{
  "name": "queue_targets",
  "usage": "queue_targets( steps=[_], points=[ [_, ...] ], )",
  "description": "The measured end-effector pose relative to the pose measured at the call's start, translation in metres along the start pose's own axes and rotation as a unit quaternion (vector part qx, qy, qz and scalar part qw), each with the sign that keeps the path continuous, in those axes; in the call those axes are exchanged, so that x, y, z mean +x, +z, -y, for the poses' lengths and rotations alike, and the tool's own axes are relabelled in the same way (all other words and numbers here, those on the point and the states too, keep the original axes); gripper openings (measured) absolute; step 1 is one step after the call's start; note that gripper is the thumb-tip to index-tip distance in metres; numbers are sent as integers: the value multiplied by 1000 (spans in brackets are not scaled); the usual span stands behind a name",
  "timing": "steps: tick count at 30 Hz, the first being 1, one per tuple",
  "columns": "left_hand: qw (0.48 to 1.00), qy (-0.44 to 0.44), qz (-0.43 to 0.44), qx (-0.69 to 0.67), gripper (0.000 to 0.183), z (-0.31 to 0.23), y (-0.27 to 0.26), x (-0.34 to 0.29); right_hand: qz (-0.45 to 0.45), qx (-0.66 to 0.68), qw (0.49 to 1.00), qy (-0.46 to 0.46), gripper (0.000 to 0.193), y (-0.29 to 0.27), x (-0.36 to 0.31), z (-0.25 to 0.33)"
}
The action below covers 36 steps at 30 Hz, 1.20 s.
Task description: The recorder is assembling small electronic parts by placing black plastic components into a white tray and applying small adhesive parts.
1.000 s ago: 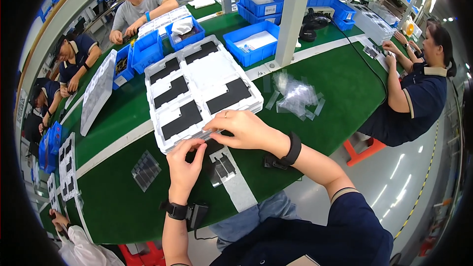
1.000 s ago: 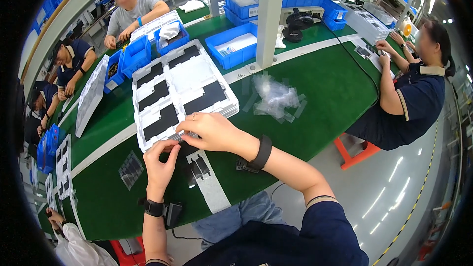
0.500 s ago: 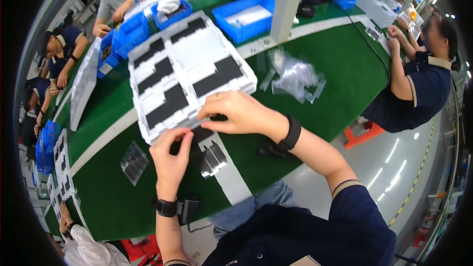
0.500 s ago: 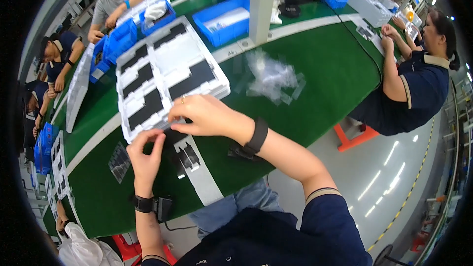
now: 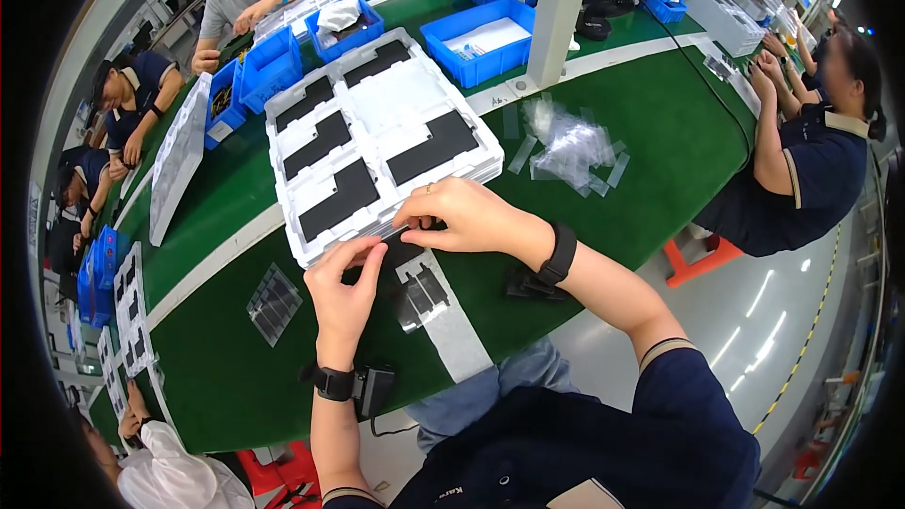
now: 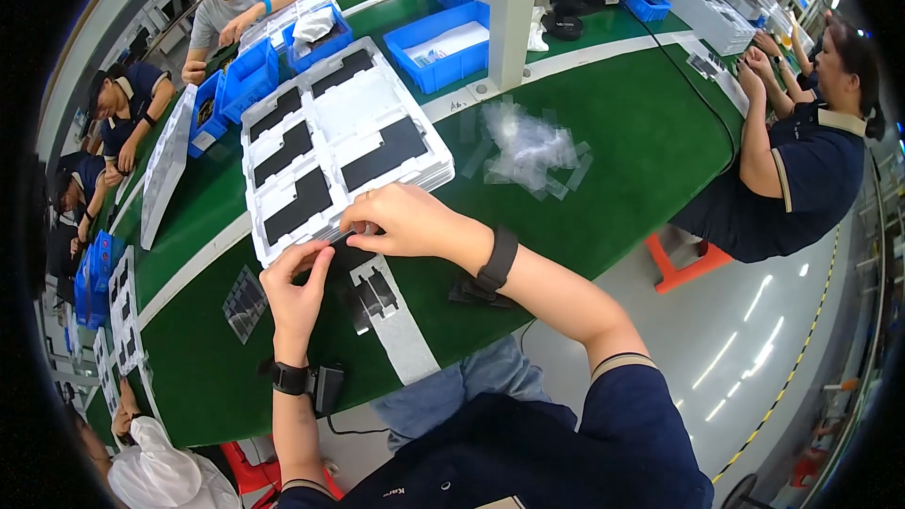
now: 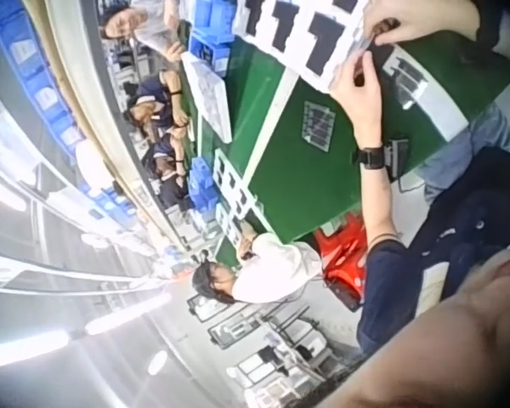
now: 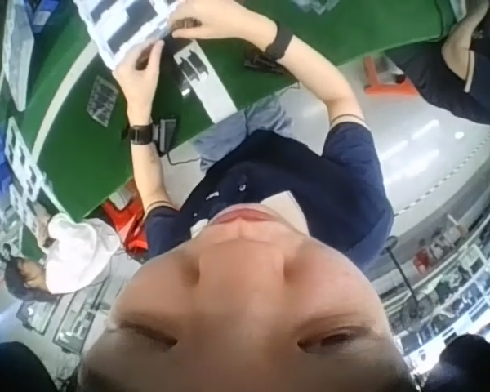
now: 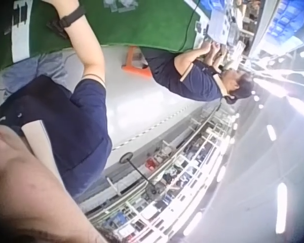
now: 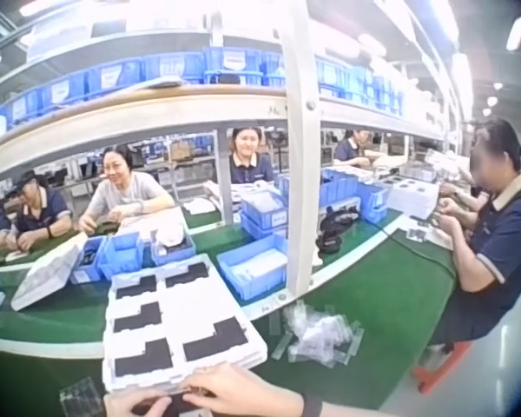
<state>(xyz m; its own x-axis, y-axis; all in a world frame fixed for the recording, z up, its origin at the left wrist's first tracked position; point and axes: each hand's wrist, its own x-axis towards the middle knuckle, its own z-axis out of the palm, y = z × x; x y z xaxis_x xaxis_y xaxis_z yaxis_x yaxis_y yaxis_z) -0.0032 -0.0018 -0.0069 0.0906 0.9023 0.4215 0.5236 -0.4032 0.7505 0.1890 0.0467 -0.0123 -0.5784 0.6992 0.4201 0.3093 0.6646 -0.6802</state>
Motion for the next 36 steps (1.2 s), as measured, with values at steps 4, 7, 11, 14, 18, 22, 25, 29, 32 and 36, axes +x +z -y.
queue_targets(
  steps=[4,7,11,14,18,22,25,29,32,36],
  points=[
    [1000,0,-4,-2,9,0,-1,3,-18,-17,1000,-8,14,-3,4,5],
    [1000,0,-3,-1,9,-1,0,4,-20,-15,1000,-16,13,-3,3,4],
    [1000,0,3,1,9,-1,0,4,-33,-49,998,-24,10,-5,2,5],
    [1000,-1,4,5,9,-3,2,4,-29,-43,999,-9,10,-6,2,6],
    [1000,-4,1,1,9,-4,2,1,-16,-25,1000,8,10,-4,0,7],
    [1000,-5,-1,4,9,-3,0,0,-19,-30,999,-8,9,-1,1,5],
    [1000,-16,12,2,9,2,1,-1,-16,-33,999,-9,10,1,-1,2],
    [999,-17,15,22,8,2,0,3,-21,-11,1000,-10,11,-3,2,0],
    [999,-29,5,28,8,0,-5,6,-5,-8,1000,-25,11,-4,12,-1],
    [999,-22,25,3,9,-1,3,8,-13,-26,1000,-5,10,-8,3,-2]
  ],
)
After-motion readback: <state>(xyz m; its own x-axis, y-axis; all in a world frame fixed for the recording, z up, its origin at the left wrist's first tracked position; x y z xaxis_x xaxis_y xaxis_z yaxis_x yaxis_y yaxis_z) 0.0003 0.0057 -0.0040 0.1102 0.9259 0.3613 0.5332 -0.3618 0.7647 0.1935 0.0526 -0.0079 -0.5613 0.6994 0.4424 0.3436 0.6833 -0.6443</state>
